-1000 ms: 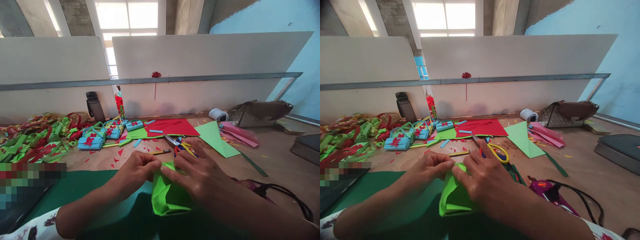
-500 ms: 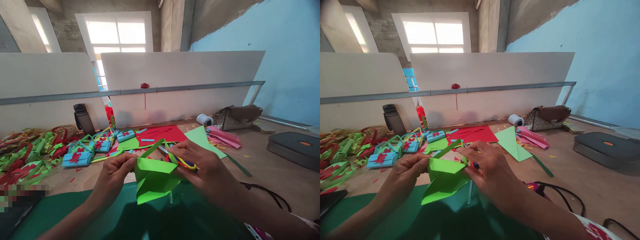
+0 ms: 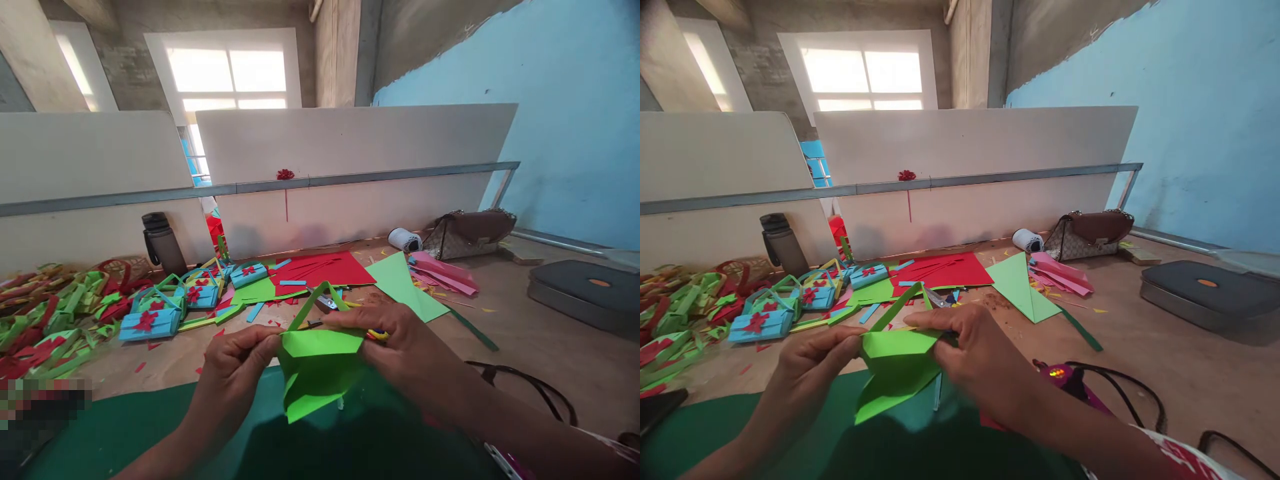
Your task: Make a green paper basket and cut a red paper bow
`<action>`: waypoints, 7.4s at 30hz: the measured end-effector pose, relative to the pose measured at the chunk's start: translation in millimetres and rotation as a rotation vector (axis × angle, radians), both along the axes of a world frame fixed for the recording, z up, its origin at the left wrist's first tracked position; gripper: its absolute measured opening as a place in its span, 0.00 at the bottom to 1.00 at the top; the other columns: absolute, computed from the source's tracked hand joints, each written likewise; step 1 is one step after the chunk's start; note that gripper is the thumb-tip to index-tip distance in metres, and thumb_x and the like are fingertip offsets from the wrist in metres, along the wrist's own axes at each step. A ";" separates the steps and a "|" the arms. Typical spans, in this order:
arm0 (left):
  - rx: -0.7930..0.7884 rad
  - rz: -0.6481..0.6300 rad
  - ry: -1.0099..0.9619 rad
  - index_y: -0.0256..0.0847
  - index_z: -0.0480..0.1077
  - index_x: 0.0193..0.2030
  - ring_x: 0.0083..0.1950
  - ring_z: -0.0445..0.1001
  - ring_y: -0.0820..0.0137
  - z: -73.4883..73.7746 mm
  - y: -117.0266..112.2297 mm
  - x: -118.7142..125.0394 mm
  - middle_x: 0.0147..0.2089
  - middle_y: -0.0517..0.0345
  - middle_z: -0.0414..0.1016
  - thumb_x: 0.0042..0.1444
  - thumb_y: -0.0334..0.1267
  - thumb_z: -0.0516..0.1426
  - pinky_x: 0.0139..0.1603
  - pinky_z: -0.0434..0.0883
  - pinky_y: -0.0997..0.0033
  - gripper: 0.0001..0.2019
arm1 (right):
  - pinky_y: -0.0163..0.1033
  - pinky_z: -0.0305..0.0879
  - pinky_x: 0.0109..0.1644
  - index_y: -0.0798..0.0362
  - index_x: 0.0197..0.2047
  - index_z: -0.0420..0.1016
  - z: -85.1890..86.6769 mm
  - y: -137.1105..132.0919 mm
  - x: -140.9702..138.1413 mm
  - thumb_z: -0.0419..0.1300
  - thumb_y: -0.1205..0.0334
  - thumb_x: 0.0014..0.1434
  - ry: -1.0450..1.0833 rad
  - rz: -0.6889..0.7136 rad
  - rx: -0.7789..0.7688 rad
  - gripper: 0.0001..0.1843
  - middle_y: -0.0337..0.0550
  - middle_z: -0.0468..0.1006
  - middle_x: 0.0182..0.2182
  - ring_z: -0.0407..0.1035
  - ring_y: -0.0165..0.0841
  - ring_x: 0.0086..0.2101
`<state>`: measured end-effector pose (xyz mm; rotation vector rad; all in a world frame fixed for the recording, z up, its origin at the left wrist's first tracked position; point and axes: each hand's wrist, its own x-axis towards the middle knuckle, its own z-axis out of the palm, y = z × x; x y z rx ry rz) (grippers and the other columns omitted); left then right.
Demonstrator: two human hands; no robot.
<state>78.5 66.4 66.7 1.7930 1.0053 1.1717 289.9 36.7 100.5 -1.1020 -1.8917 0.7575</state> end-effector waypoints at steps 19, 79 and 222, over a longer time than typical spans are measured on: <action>-0.077 -0.067 -0.052 0.38 0.71 0.26 0.30 0.68 0.73 -8.0 4.1 -2.6 0.26 0.61 0.72 0.57 0.42 0.53 0.32 0.65 0.79 0.13 | 0.44 0.69 0.49 0.35 0.56 0.67 -16.0 2.4 -2.2 0.49 0.79 0.53 -0.104 -0.008 0.225 0.34 0.33 0.79 0.42 0.73 0.33 0.42; 0.545 0.121 0.179 0.41 0.75 0.37 0.35 0.78 0.72 -5.7 -5.6 -3.3 0.37 0.57 0.81 0.57 0.28 0.52 0.34 0.71 0.81 0.11 | 0.45 0.55 0.47 0.45 0.34 0.76 -15.3 6.5 -2.0 0.61 0.66 0.57 -0.257 -0.109 0.375 0.05 0.34 0.79 0.30 0.69 0.33 0.33; 0.641 0.077 0.402 0.42 0.71 0.26 0.66 0.50 0.59 -5.3 -1.1 3.8 0.60 0.54 0.65 0.54 0.25 0.52 0.62 0.51 0.44 0.12 | 0.60 0.44 0.54 0.51 0.31 0.71 -40.1 11.7 -8.1 0.51 0.76 0.54 -0.454 -0.155 0.751 0.12 0.48 0.70 0.47 0.56 0.47 0.56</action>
